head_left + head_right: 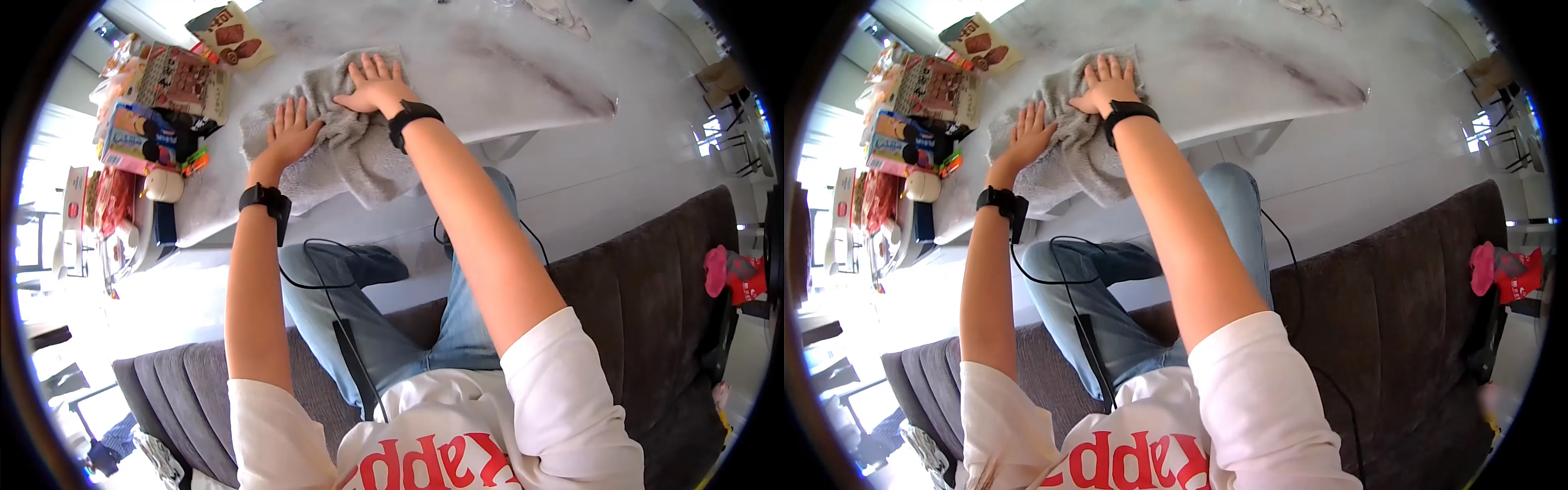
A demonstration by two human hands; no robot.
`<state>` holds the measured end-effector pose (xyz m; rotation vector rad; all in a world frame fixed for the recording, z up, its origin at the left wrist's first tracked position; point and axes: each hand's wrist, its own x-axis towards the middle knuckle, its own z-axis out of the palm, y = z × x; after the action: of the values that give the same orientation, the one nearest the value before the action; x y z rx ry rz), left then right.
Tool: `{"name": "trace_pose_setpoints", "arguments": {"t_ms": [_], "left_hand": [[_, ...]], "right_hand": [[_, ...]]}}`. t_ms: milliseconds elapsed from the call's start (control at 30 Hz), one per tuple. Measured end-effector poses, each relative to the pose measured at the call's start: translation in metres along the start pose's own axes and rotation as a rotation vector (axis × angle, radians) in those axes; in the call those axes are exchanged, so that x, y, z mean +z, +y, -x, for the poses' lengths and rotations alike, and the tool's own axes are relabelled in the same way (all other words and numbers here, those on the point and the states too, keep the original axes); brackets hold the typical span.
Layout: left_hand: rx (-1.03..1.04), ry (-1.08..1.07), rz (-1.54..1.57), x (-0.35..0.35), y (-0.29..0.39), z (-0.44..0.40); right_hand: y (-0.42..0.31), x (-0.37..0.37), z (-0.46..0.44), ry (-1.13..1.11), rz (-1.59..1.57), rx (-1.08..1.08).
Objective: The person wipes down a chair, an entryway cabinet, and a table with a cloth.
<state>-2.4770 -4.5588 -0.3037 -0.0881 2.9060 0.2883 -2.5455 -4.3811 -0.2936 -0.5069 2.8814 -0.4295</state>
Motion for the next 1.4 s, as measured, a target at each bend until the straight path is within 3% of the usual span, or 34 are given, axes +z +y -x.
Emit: {"name": "trace_pose_setpoints", "arguments": {"t_ms": [200,367,533,667,767,1033,1167,1400], "left_hand": [[0.060,0.112,-0.045,0.024,0.006,0.042],[0.179,0.234,-0.030,0.035,0.018,0.085],[0.196,0.244,-0.045,0.029,0.036,0.097],[0.220,0.235,-0.082,0.028,0.088,0.081],[0.287,0.253,-0.026,0.028,0.136,0.057],[0.457,0.585,0.027,0.070,0.316,0.004],[0.500,0.659,0.074,0.081,0.374,-0.009],[0.469,0.687,0.134,0.087,0.425,-0.037]], "right_hand": [[0.012,0.009,0.049,0.122,0.023,-0.121],[0.030,0.022,0.082,0.461,0.046,-0.294],[0.071,0.008,0.065,0.485,-0.067,-0.343],[0.121,-0.009,0.055,0.523,-0.039,-0.397],[0.176,-0.034,0.064,0.528,-0.043,-0.304],[0.351,-0.087,0.114,0.637,0.015,-0.056],[0.389,-0.096,0.125,0.747,0.096,0.071],[0.430,-0.102,0.110,0.785,0.130,0.091]]}}
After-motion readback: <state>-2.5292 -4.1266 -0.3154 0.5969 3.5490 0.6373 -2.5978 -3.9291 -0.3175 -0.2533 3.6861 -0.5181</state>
